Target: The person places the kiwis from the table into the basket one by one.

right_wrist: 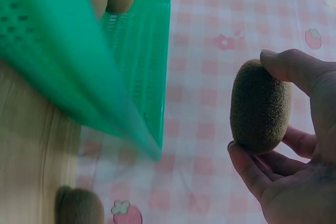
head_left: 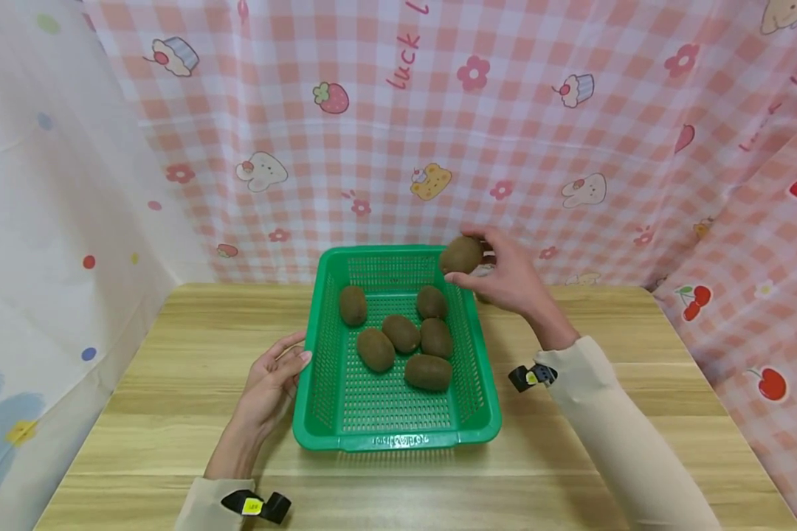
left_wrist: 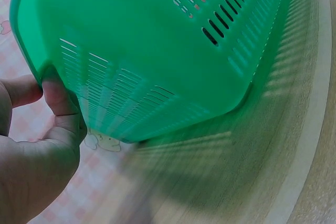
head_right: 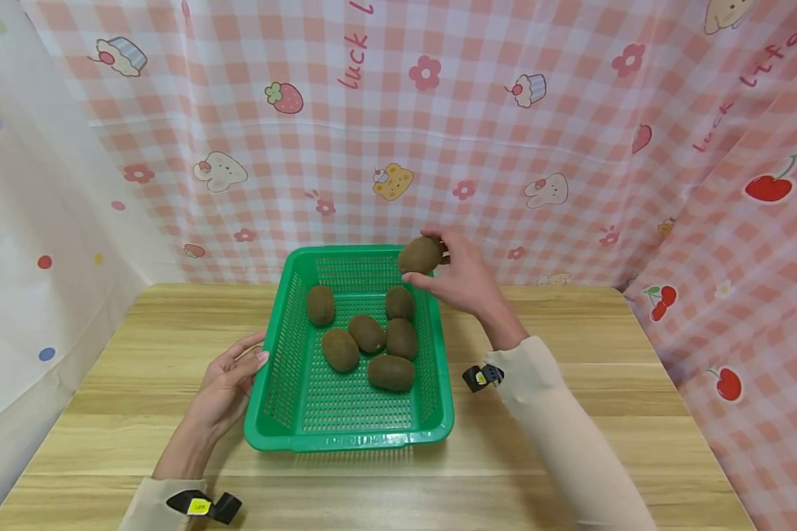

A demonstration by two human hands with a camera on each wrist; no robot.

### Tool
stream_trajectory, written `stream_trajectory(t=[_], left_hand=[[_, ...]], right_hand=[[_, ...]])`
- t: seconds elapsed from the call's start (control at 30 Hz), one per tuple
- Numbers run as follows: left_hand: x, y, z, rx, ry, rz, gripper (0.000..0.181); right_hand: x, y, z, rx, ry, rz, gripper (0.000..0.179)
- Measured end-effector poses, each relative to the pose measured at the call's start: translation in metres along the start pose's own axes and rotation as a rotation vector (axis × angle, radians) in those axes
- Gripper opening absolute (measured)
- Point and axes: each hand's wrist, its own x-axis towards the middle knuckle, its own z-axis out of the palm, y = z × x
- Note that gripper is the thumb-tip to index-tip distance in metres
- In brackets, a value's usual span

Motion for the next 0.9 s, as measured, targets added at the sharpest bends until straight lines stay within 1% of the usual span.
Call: stream_trajectory(t=[0.2, 0.37, 0.53, 0.7, 0.8, 0.9], left_hand=[[0.000, 0.000, 0.000, -0.003, 0.002, 0.000, 0.047], [0.000, 0.002, 0.000, -0.004, -0.001, -0.001, 0.047], [-0.001, 0.003, 0.000, -0.008, -0.001, -0.002, 0.047], [-0.002, 0.001, -0.001, -0.005, 0.004, 0.004, 0.045], [-0.001, 0.000, 0.000, -0.012, 0.001, 0.017, 0.041], [0.000, -0.002, 0.001, -0.021, -0.002, 0.031, 0.039]], right_hand=[[0.010, -0.009, 0.012, -0.017, -0.043, 0.000, 0.074], [0.017, -0.012, 0.022, -0.029, -0.080, 0.000, 0.074], [0.021, -0.013, 0.033, -0.034, -0.112, 0.021, 0.075], [0.025, -0.010, 0.042, -0.043, -0.139, 0.010, 0.074], [0.026, -0.009, 0.044, -0.035, -0.149, 0.006, 0.074], [0.026, -0.006, 0.043, -0.008, -0.165, 0.027, 0.072]])
